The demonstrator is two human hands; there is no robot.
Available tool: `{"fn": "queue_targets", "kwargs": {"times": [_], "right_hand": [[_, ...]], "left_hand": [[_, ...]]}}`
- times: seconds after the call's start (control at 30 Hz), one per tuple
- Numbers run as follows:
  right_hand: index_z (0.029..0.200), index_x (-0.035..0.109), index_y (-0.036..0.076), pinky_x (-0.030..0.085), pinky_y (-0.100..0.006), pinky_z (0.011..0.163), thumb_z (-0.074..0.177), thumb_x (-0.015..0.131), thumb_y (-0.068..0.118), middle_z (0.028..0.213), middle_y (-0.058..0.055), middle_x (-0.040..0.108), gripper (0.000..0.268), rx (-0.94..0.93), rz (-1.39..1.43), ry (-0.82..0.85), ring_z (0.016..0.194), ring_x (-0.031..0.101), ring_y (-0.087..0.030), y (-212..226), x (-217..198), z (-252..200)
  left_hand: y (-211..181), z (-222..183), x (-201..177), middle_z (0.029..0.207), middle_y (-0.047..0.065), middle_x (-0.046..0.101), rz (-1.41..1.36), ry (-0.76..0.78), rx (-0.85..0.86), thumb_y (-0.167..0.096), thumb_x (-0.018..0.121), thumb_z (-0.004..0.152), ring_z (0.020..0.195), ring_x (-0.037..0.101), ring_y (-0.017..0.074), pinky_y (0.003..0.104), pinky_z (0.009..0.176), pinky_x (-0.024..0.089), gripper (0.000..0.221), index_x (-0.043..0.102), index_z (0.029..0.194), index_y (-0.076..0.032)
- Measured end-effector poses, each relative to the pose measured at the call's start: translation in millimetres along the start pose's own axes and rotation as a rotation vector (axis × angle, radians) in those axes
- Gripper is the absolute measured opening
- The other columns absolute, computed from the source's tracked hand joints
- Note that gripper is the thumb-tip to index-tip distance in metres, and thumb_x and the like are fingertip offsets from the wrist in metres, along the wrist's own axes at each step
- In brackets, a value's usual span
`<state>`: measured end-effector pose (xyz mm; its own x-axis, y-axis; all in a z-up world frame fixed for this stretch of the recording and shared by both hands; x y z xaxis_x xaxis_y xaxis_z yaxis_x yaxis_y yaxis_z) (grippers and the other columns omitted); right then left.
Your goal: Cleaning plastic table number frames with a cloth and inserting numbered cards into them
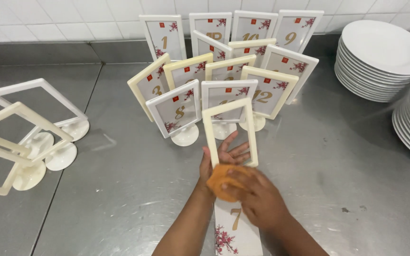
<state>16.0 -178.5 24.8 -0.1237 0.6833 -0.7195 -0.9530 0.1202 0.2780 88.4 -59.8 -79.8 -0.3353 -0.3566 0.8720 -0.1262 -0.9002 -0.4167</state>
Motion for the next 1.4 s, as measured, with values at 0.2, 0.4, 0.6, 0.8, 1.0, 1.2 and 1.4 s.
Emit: {"fn": "queue_targets", "kwargs": {"times": [0.2,0.4,0.6,0.8,1.0,1.2,1.4], "right_hand": [[0.120,0.069,0.017,0.051,-0.044,0.097,0.090,0.050,-0.003,0.142,-0.009,0.058,0.040,0.044,-0.065,0.063,0.108,0.057,-0.036,-15,12,-6],[0.114,0.074,0.023,0.056,-0.042,0.072,0.079,0.054,0.002,0.140,0.002,0.063,0.045,0.488,-0.283,0.002,0.107,0.055,-0.029,-73,-7,-43],[0.133,0.062,0.021,0.047,-0.057,0.104,0.084,0.057,0.001,0.153,-0.019,0.044,0.053,0.146,-0.102,-0.126,0.128,0.056,-0.043,-25,-5,-15],[0.129,0.069,0.025,0.053,-0.047,0.094,0.086,0.063,0.009,0.148,-0.008,0.052,0.046,0.068,-0.250,0.199,0.115,0.053,-0.040,-28,17,-14],[0.119,0.073,0.035,0.059,-0.044,0.054,0.084,0.059,0.005,0.144,0.013,0.055,0.048,0.616,-0.338,0.230,0.114,0.052,-0.027,-73,-3,-34],[0.123,0.066,0.016,0.057,-0.047,0.091,0.100,0.047,0.007,0.144,-0.014,0.057,0.030,0.125,-0.092,-0.128,0.116,0.066,-0.037,-11,-13,-3],[0.123,0.068,0.021,0.050,-0.049,0.103,0.053,0.075,-0.006,0.151,-0.010,0.052,0.074,0.087,-0.228,0.145,0.125,0.052,-0.040,-27,16,-13]], "left_hand": [[-3,-1,12,0.163,0.031,0.033,0.099,-0.015,0.017,-0.082,0.050,0.081,0.145,0.040,0.0448,0.060,0.114,0.037,0.107,0.023,0.165,-0.022],[-19,-5,32,0.161,0.034,0.033,0.047,-0.041,0.081,-0.084,0.053,0.077,0.133,0.053,0.0391,0.053,0.116,0.038,0.113,0.029,0.162,-0.014],[-10,-6,36,0.156,0.026,0.045,-0.003,0.034,0.098,-0.074,0.051,0.090,0.138,0.052,0.0375,0.050,0.118,0.039,0.099,0.032,0.163,-0.011],[-6,-3,19,0.157,0.027,0.043,-0.001,-0.037,0.009,-0.077,0.055,0.083,0.135,0.053,0.0352,0.051,0.119,0.036,0.106,0.028,0.164,-0.015],[-25,-5,32,0.163,0.034,0.027,0.057,-0.013,0.087,-0.083,0.052,0.080,0.135,0.050,0.0385,0.055,0.117,0.036,0.109,0.029,0.163,-0.016],[-6,-4,31,0.160,0.025,0.039,-0.018,0.037,0.033,-0.070,0.056,0.088,0.143,0.046,0.0383,0.053,0.122,0.035,0.101,0.025,0.165,-0.014],[-6,-4,29,0.161,0.028,0.037,-0.048,-0.012,-0.021,-0.071,0.049,0.091,0.134,0.054,0.0351,0.049,0.120,0.037,0.097,0.027,0.165,-0.011]]}}
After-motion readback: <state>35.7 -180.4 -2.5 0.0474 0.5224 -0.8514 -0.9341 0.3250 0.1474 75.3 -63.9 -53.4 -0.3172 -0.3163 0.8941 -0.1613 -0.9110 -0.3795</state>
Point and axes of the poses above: each hand's wrist, its own z-axis towards the middle knuckle, its own x-axis out of the palm, y = z × x, the point moved 7 cm from there along z, towards the middle knuckle
